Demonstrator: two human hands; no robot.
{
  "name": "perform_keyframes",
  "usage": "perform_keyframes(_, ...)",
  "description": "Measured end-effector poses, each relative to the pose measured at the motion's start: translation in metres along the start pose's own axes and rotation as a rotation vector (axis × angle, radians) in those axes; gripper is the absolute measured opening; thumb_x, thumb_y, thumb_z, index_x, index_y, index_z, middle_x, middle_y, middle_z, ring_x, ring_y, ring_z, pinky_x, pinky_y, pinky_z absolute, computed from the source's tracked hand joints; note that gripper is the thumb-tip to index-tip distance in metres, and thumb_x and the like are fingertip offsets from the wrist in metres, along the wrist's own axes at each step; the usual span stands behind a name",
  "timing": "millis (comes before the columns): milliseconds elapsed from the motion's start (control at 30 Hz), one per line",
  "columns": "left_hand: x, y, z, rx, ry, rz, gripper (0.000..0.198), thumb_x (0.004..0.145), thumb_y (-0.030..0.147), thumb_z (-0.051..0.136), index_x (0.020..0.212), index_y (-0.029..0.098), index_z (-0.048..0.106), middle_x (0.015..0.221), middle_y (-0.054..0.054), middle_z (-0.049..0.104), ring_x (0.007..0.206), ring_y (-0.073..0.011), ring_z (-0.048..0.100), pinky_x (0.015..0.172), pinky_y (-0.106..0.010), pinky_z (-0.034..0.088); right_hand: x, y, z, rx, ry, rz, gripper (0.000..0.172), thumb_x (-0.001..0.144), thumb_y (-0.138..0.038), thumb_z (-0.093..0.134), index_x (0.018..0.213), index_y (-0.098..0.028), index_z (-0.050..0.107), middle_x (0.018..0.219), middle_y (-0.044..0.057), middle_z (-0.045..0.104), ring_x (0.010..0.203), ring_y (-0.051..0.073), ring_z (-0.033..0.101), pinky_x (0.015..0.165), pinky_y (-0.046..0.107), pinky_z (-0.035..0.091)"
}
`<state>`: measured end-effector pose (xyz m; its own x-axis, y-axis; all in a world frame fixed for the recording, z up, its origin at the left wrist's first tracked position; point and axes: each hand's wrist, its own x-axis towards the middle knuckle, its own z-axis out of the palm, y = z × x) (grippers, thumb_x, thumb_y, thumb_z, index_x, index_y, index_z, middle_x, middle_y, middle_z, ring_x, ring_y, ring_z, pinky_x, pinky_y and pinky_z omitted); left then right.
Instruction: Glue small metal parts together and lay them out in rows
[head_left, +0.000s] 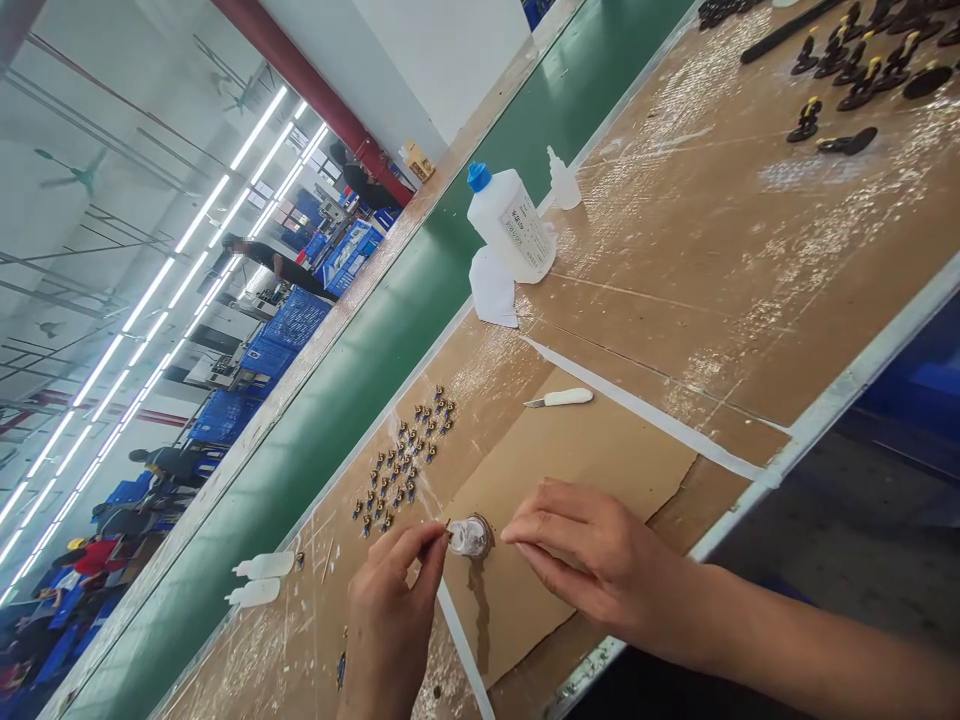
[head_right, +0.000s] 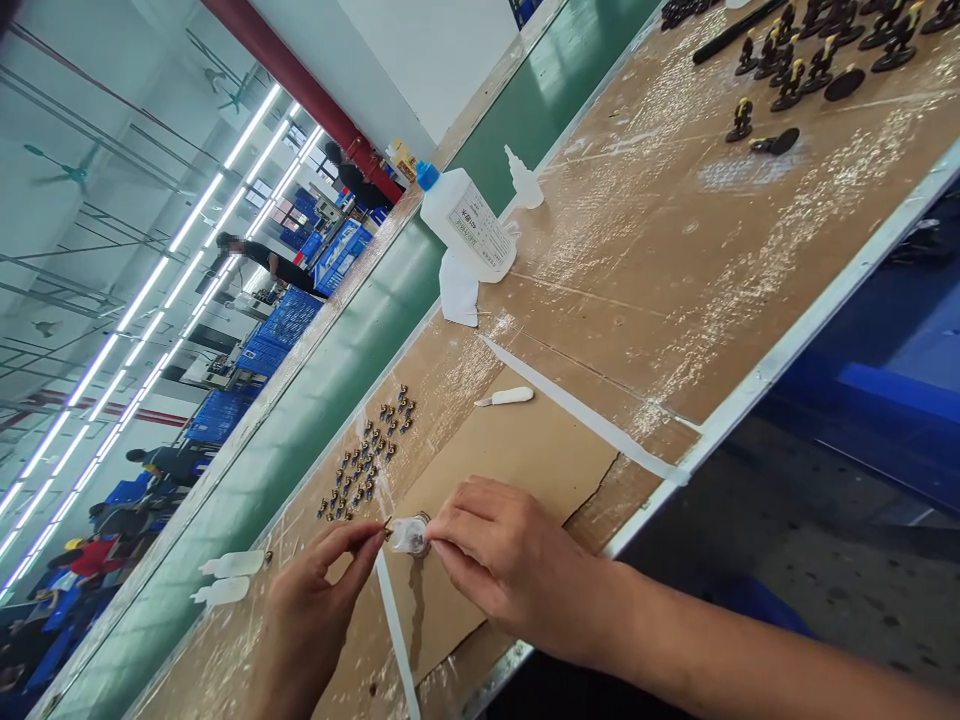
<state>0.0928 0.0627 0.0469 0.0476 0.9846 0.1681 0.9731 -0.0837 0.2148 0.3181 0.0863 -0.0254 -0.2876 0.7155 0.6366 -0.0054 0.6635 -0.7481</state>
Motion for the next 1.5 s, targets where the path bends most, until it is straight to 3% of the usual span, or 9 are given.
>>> perform_keyframes(267, 0.002, 0.000, 0.003, -0.004, -0.022, 0.025, 0.019, 0.081, 0.042, 0.059, 0.081, 0.029, 0.073, 0.084, -0.001, 0.072, 0.079, -0.0174, 0.067, 0.072, -0.026, 0.052, 0.000, -0.001, 0.000, -0.004, 0.014, -0.013, 0.017, 0.092, -0.013, 0.044, 0.096, -0.016, 0.061, 0.080, 0.005, 0.062, 0.078, 0.014, 0.055, 0.070, 0.028, 0.046)
perform_keyframes(433, -0.005, 0.009, -0.011, -0.036, 0.052, -0.031, 0.017, 0.077, 0.043, 0.063, 0.080, 0.030, 0.073, 0.083, 0.001, 0.073, 0.077, -0.0171, 0.068, 0.071, -0.025, 0.052, 0.000, -0.001, -0.002, 0.027, 0.053, -0.018, 0.016, 0.091, -0.012, 0.046, 0.096, -0.015, 0.061, 0.080, 0.005, 0.062, 0.076, 0.013, 0.056, 0.071, 0.026, 0.047)
perform_keyframes(500, -0.020, 0.012, -0.018, -0.079, 0.132, -0.131, 0.020, 0.075, 0.047, 0.064, 0.079, 0.030, 0.073, 0.081, 0.001, 0.072, 0.077, -0.0179, 0.067, 0.072, -0.025, 0.052, 0.001, -0.001, -0.004, 0.035, 0.066, -0.013, 0.016, 0.090, -0.011, 0.047, 0.096, -0.015, 0.061, 0.080, 0.005, 0.062, 0.077, 0.013, 0.057, 0.071, 0.025, 0.048)
perform_keyframes(600, -0.055, 0.011, -0.018, -0.146, 0.329, -0.421, 0.031, 0.067, 0.055, 0.069, 0.076, 0.025, 0.073, 0.077, 0.000, 0.072, 0.075, -0.0182, 0.067, 0.071, -0.024, 0.052, 0.001, -0.002, -0.005, 0.063, 0.063, -0.009, 0.016, 0.090, -0.011, 0.048, 0.098, -0.016, 0.061, 0.081, 0.004, 0.062, 0.077, 0.012, 0.059, 0.072, 0.024, 0.049)
perform_keyframes(700, -0.095, 0.001, -0.002, -0.308, 0.489, -0.655, 0.045, 0.054, 0.061, 0.075, 0.073, 0.020, 0.073, 0.076, -0.002, 0.072, 0.074, -0.0188, 0.068, 0.071, -0.023, 0.054, -0.001, -0.002, -0.004, 0.090, 0.047, -0.014, 0.018, 0.089, -0.009, 0.050, 0.100, -0.017, 0.060, 0.086, 0.004, 0.063, 0.081, 0.011, 0.060, 0.076, 0.023, 0.049)
perform_keyframes(833, -0.135, -0.012, 0.025, -0.468, 0.577, -0.839, 0.046, 0.046, 0.059, 0.080, 0.068, 0.019, 0.073, 0.071, -0.002, 0.072, 0.068, -0.0182, 0.068, 0.067, -0.023, 0.056, -0.005, 0.000, 0.000, 0.075, 0.038, -0.045, 0.020, 0.087, -0.006, 0.052, 0.101, -0.018, 0.059, 0.089, 0.003, 0.065, 0.084, 0.011, 0.060, 0.079, 0.023, 0.049)
perform_keyframes(1067, -0.157, -0.025, 0.039, -0.425, 0.522, -0.963, 0.041, 0.054, 0.055, 0.077, 0.075, 0.020, 0.075, 0.077, -0.002, 0.073, 0.078, -0.0182, 0.066, 0.081, -0.026, 0.051, -0.008, 0.005, 0.002, -0.018, -0.012, -0.048, 0.024, 0.085, -0.006, 0.054, 0.105, -0.019, 0.058, 0.093, 0.002, 0.064, 0.089, 0.010, 0.060, 0.082, 0.021, 0.048)
perform_keyframes(1233, -0.152, -0.023, 0.037, -0.479, 0.451, -0.989, 0.039, 0.058, 0.053, 0.075, 0.078, 0.020, 0.075, 0.080, -0.003, 0.072, 0.085, -0.0217, 0.063, 0.086, -0.032, 0.046, -0.006, 0.002, 0.002, -0.062, -0.021, -0.067, 0.022, 0.086, -0.007, 0.054, 0.104, -0.019, 0.058, 0.094, 0.002, 0.064, 0.090, 0.011, 0.061, 0.083, 0.020, 0.048)
perform_keyframes(1500, -0.141, -0.009, 0.025, -0.432, 0.380, -0.981, 0.037, 0.057, 0.054, 0.075, 0.072, 0.020, 0.074, 0.078, -0.003, 0.072, 0.084, -0.0219, 0.063, 0.087, -0.031, 0.043, -0.003, 0.000, 0.001, -0.089, -0.004, -0.067, 0.018, 0.087, -0.009, 0.054, 0.101, -0.019, 0.059, 0.090, 0.001, 0.065, 0.085, 0.010, 0.062, 0.079, 0.019, 0.049)
